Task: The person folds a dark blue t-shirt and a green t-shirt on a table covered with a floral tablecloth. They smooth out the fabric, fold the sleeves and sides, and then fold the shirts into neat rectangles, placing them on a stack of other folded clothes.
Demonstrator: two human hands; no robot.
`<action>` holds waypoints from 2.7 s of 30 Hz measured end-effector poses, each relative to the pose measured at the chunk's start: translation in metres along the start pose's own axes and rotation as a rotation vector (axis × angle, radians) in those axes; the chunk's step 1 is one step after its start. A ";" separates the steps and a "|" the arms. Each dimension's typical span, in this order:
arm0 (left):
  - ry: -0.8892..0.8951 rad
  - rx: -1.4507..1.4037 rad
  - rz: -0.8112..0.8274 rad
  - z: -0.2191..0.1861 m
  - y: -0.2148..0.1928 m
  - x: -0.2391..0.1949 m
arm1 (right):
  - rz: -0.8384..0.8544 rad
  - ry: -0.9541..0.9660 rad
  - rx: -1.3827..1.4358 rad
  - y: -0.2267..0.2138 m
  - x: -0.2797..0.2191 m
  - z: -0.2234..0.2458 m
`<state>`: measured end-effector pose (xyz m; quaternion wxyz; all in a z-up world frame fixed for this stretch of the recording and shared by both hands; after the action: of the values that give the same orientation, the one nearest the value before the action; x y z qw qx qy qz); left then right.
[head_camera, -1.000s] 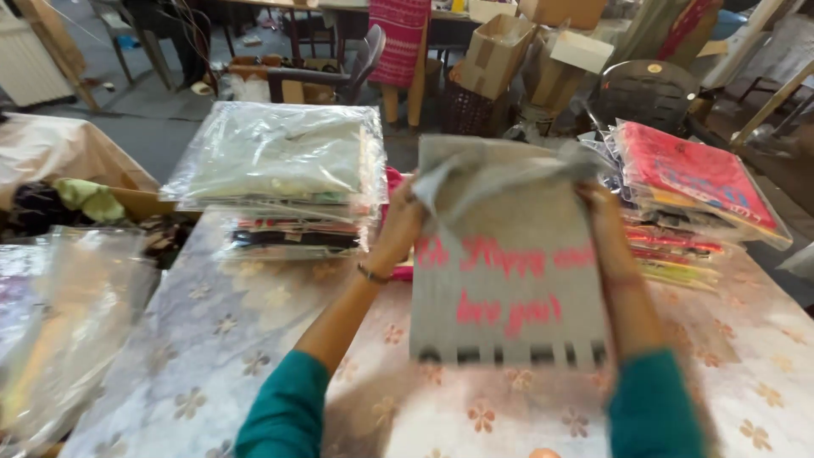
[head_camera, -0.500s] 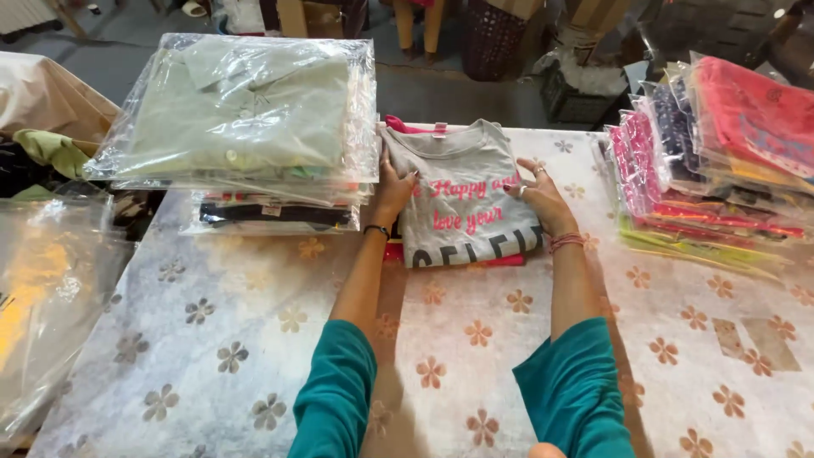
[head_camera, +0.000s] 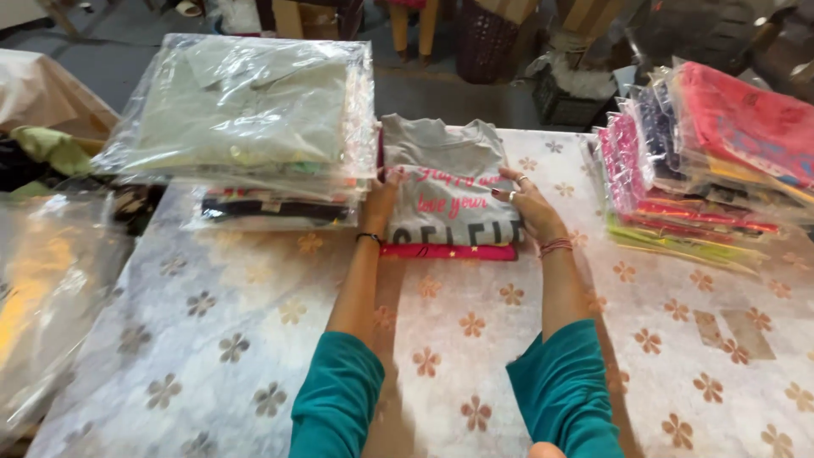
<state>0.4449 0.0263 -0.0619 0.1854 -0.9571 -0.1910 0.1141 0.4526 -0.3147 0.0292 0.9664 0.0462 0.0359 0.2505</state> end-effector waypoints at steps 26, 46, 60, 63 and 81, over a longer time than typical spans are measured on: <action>0.795 0.710 -0.226 -0.105 0.055 -0.188 | -0.223 -0.402 -1.534 0.127 -0.065 0.027; 0.441 0.647 -0.196 -0.039 0.012 -0.206 | -0.311 -0.316 -1.605 0.143 -0.151 0.012; 0.284 0.714 0.091 0.007 -0.195 -0.399 | -0.265 -0.425 -1.372 0.141 -0.223 -0.019; 0.729 0.517 -0.671 0.109 -0.381 -0.394 | -0.268 -0.466 -1.413 0.135 -0.221 -0.025; -0.149 0.534 -1.938 0.357 -0.708 -0.711 | -0.233 -0.295 -1.363 0.140 -0.226 -0.025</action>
<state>-0.5281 0.4546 0.0017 0.3941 -0.3068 -0.8662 0.0127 0.1864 -0.3014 0.0299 0.7954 -0.5399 -0.2554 0.1033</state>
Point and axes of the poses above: each hand's wrist, its own x-axis towards the middle knuckle, its own y-axis out of the palm, z = x × y, the point moved 10 cm from there along x, towards the middle knuckle, and after that the axes turned 7 degrees about z, right-handed, at the moved point
